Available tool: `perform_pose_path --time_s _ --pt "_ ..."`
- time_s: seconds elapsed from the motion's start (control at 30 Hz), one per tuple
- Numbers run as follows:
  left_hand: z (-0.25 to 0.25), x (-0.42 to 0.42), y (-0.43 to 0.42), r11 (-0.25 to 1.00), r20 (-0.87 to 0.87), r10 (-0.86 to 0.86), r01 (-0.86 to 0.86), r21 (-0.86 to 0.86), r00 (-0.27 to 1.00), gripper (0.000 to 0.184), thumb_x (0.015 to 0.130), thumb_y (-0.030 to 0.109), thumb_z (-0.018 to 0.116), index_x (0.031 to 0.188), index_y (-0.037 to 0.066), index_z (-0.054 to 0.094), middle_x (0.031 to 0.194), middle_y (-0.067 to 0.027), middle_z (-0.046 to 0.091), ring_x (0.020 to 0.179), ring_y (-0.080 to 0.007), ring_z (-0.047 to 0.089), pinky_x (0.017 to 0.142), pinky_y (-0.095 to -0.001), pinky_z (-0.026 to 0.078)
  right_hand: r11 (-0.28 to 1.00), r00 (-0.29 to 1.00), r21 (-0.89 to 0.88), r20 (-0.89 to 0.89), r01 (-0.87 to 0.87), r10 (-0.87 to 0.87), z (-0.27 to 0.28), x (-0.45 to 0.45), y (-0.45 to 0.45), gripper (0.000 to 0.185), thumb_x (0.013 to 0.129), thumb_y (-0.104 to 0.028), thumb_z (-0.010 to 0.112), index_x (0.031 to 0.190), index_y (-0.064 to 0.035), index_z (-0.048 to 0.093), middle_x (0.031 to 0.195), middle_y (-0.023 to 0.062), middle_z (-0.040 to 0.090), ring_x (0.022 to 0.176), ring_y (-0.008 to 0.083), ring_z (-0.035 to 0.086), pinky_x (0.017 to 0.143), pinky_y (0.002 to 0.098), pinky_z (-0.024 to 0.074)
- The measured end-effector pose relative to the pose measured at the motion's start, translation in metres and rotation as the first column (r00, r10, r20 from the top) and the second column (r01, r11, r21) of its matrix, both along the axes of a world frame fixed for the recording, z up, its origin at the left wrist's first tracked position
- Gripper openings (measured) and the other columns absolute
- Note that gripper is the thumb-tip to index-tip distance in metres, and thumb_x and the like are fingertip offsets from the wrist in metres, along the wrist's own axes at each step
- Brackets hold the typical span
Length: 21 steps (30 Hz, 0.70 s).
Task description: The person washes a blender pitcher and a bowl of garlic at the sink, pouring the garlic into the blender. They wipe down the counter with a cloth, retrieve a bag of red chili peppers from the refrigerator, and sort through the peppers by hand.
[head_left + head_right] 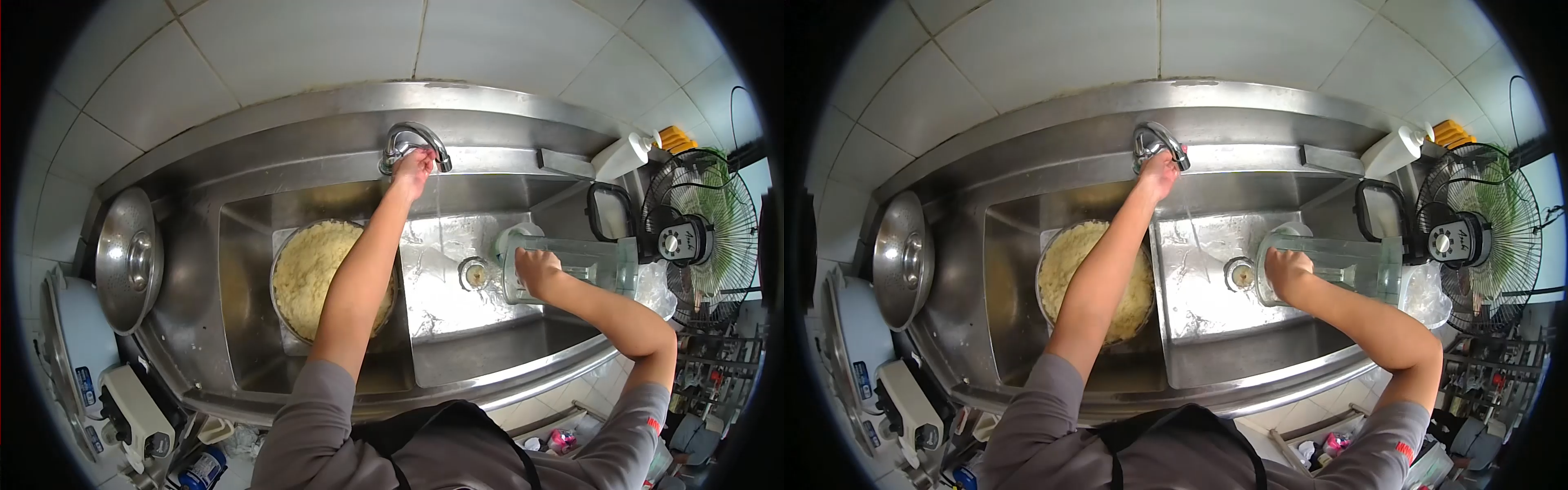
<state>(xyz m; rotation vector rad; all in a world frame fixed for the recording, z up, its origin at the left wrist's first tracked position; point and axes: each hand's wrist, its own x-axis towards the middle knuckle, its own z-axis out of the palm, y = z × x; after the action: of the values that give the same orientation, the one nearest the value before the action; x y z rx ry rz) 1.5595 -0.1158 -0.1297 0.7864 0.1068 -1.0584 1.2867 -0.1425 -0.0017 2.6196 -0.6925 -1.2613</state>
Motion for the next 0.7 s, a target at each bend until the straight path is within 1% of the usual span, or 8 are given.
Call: perform_pose_path --time_s 0.13,0.2,0.27,0.4,0.53,0.6,0.67,0.7 --pt "0.022 -0.017 0.028 0.997 0.172 -0.065 0.056 0.053 0.983 0.034 0.083 0.006 0.045 0.116 0.0 0.041 0.101 -0.011 0.056 0.087 -0.017 0.055 0.07 -0.0274 0.045 0.982 0.945 0.171 0.299 0.083 -0.132 0.092 0.003 -0.005 0.052 0.073 -0.036 0.064 0.105 0.0021 0.048 0.092 0.0215 0.058 0.086 0.0326 0.059 0.07 0.0357 0.0483" --pt "0.024 -0.02 0.059 0.977 0.375 -0.19 0.136 0.166 0.907 0.04 0.084 0.007 0.046 0.122 0.0 0.038 0.105 -0.0116 0.056 0.089 -0.0169 0.054 0.072 -0.0273 0.044 0.855 0.698 0.517 0.629 -0.048 -0.341 0.122 -0.022 -0.027 0.042 0.069 -0.031 0.069 0.065 0.0089 0.055 0.097 0.0255 0.056 0.068 0.0343 0.06 0.058 0.0326 0.0467" --pt "0.019 -0.019 0.091 0.937 0.556 -0.308 0.144 0.319 0.772 0.044 0.085 0.009 0.046 0.126 0.001 0.035 0.108 -0.0124 0.055 0.091 -0.0172 0.054 0.074 -0.0268 0.044 0.862 0.647 0.481 0.711 -0.16 -0.277 0.117 -0.04 -0.013 0.049 0.07 -0.031 0.068 0.05 0.0095 0.049 0.098 0.0239 0.056 0.066 0.035 0.059 0.059 0.0342 0.0454" --pt "0.032 -0.028 0.194 0.849 0.729 -0.528 0.247 0.468 0.436 0.039 0.089 0.017 0.043 0.125 0.002 0.038 0.116 -0.0114 0.051 0.097 -0.0159 0.053 0.082 -0.0277 0.042 0.912 0.853 0.358 0.522 -0.199 -0.019 0.114 -0.034 0.017 0.05 0.065 -0.035 0.071 0.085 0.009 0.058 0.085 0.023 0.059 0.067 0.034 0.06 0.062 0.0362 0.0456" --pt "0.04 -0.064 0.328 0.82 0.73 -0.531 0.042 0.572 0.431 0.038 0.09 0.022 0.044 0.123 0.002 0.042 0.114 -0.0111 0.054 0.102 -0.0162 0.051 0.088 -0.0277 0.039 0.919 0.44 0.392 0.832 -0.035 -0.338 0.141 -0.05 0.026 0.05 0.069 -0.03 0.07 0.096 0.0081 0.053 0.069 0.0222 0.057 0.066 0.0364 0.058 0.062 0.0383 0.0451" --pt "0.055 -0.095 0.385 0.713 0.594 -0.629 0.069 0.697 0.501 0.039 0.09 0.025 0.045 0.121 0.003 0.044 0.113 -0.0096 0.055 0.099 -0.0168 0.052 0.086 -0.0282 0.04 0.945 0.666 0.327 0.7 0.021 -0.257 0.118 -0.058 0.001 0.051 0.065 -0.026 0.073 0.097 0.0085 0.052 0.075 0.0226 0.058 0.069 0.0382 0.056 0.064 0.0373 0.0445" --pt "0.068 -0.129 0.427 0.765 0.643 -0.552 0.016 0.644 0.53 0.039 0.089 0.027 0.045 0.121 0.005 0.045 0.113 -0.0107 0.055 0.096 -0.0174 0.054 0.084 -0.029 0.041 0.944 0.641 0.058 0.747 -0.326 0.176 0.103 -0.057 0.0 0.052 0.061 -0.022 0.074 0.097 0.0082 0.052 0.077 0.0224 0.058 0.07 0.0378 0.054 0.066 0.0364 0.0438" --pt "0.071 -0.143 0.446 0.769 0.652 -0.55 0.013 0.639 0.522 0.039 0.089 0.027 0.045 0.121 0.005 0.045 0.112 -0.0113 0.055 0.095 -0.018 0.054 0.084 -0.0294 0.041 0.957 0.687 0.144 0.723 -0.25 0.071 0.126 -0.045 0.023 0.05 0.06 -0.02 0.074 0.096 0.0077 0.053 0.076 0.0212 0.058 0.069 0.0359 0.054 0.066 0.037 0.0435"
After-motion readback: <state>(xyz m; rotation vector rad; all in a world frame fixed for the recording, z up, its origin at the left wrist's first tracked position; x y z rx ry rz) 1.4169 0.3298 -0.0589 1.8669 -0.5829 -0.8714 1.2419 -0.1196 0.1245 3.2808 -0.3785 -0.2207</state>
